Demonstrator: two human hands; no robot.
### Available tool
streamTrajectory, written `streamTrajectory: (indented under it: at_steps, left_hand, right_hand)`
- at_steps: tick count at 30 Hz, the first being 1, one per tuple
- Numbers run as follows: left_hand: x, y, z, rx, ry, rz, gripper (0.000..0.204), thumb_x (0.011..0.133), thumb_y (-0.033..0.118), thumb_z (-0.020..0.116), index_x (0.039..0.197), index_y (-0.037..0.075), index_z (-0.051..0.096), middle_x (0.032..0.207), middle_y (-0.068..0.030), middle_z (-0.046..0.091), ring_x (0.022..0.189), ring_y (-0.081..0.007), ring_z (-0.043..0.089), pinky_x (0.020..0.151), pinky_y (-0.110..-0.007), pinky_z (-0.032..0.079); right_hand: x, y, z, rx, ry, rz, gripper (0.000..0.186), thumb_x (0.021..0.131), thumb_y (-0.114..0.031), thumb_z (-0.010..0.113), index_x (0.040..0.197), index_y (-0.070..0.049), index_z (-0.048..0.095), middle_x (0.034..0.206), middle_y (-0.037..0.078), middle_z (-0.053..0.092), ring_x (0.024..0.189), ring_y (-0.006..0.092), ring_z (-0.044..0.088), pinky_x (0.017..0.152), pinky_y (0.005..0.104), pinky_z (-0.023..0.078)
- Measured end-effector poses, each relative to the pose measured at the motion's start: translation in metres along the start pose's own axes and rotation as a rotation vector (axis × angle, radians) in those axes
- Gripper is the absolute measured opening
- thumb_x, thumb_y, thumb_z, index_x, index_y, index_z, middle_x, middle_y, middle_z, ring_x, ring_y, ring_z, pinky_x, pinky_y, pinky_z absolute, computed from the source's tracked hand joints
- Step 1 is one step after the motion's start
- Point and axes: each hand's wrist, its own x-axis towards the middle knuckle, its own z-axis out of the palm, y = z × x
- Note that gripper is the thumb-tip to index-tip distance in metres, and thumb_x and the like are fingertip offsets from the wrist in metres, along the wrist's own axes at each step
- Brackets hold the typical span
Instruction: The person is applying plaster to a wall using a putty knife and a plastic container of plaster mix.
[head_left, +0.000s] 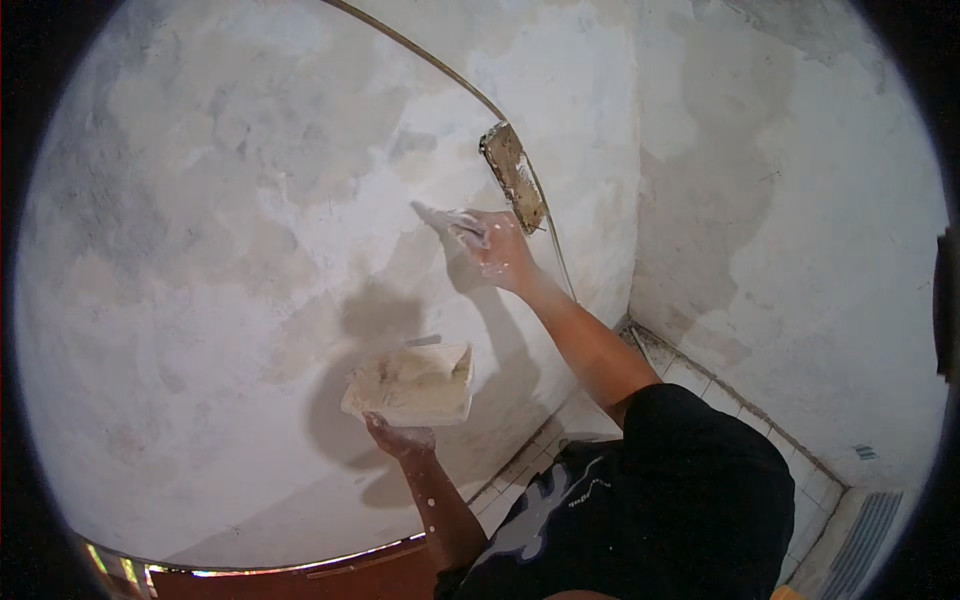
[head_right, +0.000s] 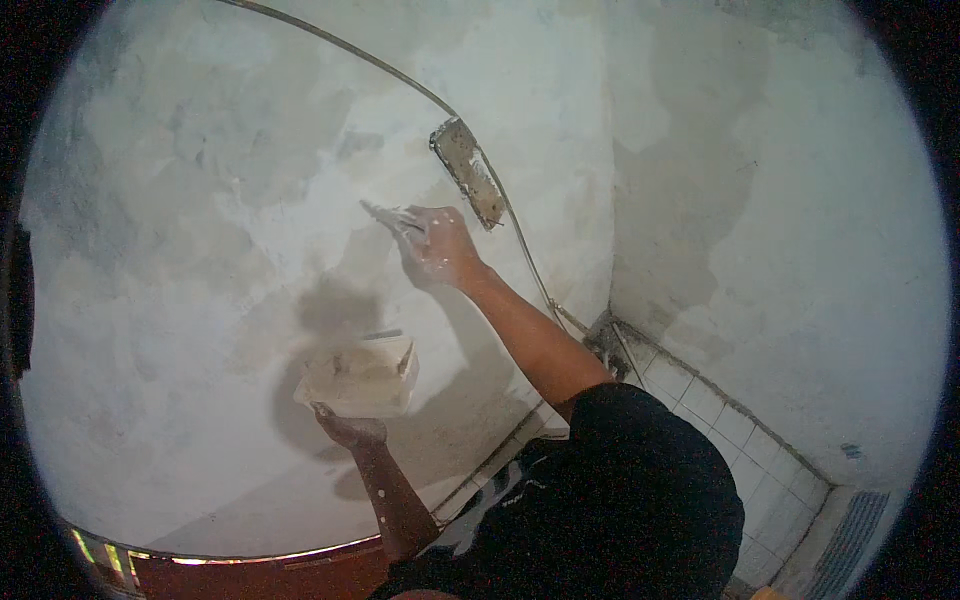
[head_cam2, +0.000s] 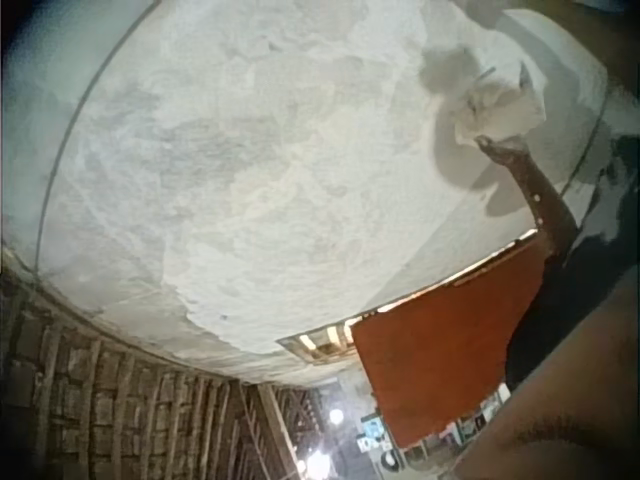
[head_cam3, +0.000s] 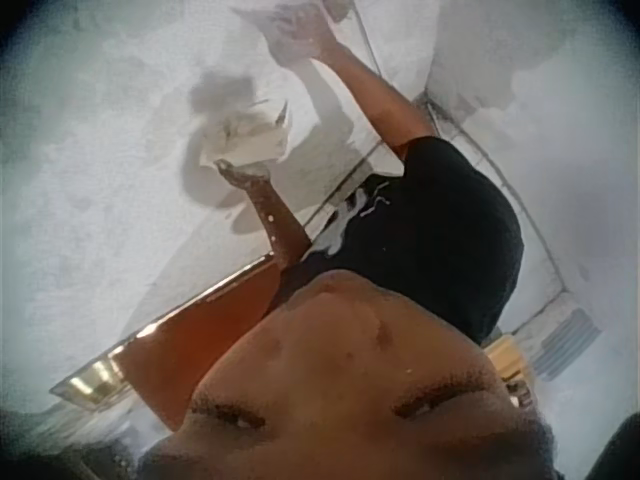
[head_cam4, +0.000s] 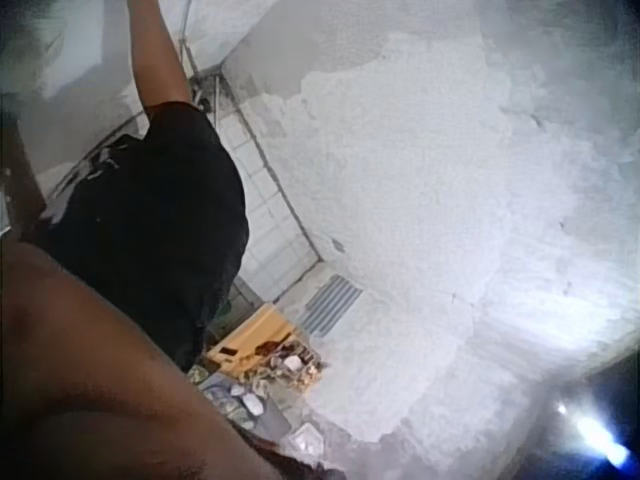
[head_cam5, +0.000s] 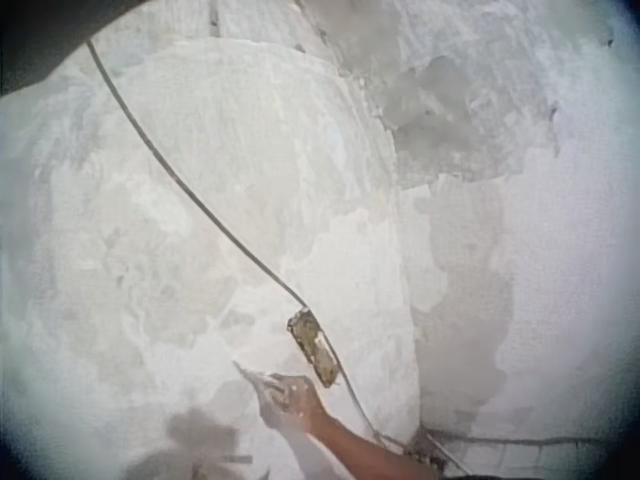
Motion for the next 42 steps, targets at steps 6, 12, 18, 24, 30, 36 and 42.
streamTrajectory:
  at_steps: [6,12,18,24,30,36,42]
  left_hand:
    - [0.006,-0.013,-0.014,-0.034,-0.107,-0.033,0.071,0.079,0.048,0.049,0.138,0.016,0.026,0.135,-0.0106,0.034,0.123,-0.0323,0.035,0.101,-0.049,0.031]
    - [0.0,-0.036,-0.009,-0.038,-0.036,-0.187,0.068,0.081,0.044,0.049,0.135,0.008,0.027,0.131,-0.0144,0.036,0.121,-0.0317,0.037,0.099,-0.047,0.033]
    - [-0.002,-0.076,-0.001,-0.145,-0.084,-0.315,0.063,0.085,0.044,0.046,0.132,0.004,0.032,0.127,-0.0158,0.041,0.116,-0.0329,0.042,0.098,-0.046,0.035]
    - [-0.002,-0.111,0.012,-0.132,-0.01,-0.42,0.057,0.088,0.042,0.042,0.128,0.002,0.038,0.121,-0.0151,0.049,0.11,-0.0298,0.049,0.095,-0.042,0.04]
    - [0.006,-0.128,0.035,-0.269,0.02,-0.527,0.055,0.089,0.039,0.044,0.128,0.001,0.039,0.122,-0.015,0.049,0.109,-0.0292,0.05,0.094,-0.041,0.04]
    - [0.004,-0.131,0.054,-0.284,-0.046,-0.543,0.056,0.089,0.04,0.044,0.129,0.001,0.037,0.123,-0.0155,0.048,0.109,-0.0296,0.05,0.094,-0.041,0.04]
    - [0.011,-0.135,0.055,-0.34,-0.099,-0.576,0.055,0.089,0.04,0.045,0.129,0.004,0.037,0.122,-0.015,0.049,0.108,-0.0297,0.051,0.092,-0.041,0.042]
  right_hand:
    - [-0.04,0.018,-0.024,0.568,0.083,0.434,0.019,0.078,-0.004,0.059,0.097,-0.002,0.062,0.091,0.009,0.062,0.081,0.0188,0.06,0.066,0.0333,0.048]
    - [-0.112,0.006,-0.024,0.926,0.072,1.068,0.017,0.083,-0.01,0.059,0.095,0.002,0.059,0.085,0.003,0.062,0.075,0.0096,0.057,0.063,0.0249,0.047]
    - [-0.154,0.003,-0.045,0.966,0.048,1.246,0.028,0.082,-0.01,0.06,0.107,0.001,0.056,0.092,0.004,0.062,0.079,0.0101,0.058,0.067,0.0256,0.048]
    - [-0.175,0.002,-0.063,1.053,0.29,1.023,0.027,0.084,-0.006,0.056,0.109,0.003,0.056,0.098,0.005,0.062,0.087,0.0119,0.058,0.075,0.0258,0.047]
    - [-0.189,-0.002,-0.068,0.749,0.105,1.004,0.028,0.081,-0.001,0.057,0.108,0.001,0.054,0.097,0.009,0.061,0.09,0.0197,0.06,0.084,0.0329,0.047]
    - [-0.202,-0.007,-0.077,0.375,-0.04,0.813,0.025,0.084,-0.005,0.057,0.106,0.007,0.057,0.098,0.011,0.064,0.087,0.0137,0.06,0.078,0.0266,0.046]
    - [-0.214,0.004,-0.064,0.601,0.22,0.831,0.021,0.084,-0.003,0.055,0.103,0.005,0.057,0.094,0.014,0.064,0.081,0.0169,0.063,0.071,0.0276,0.048]
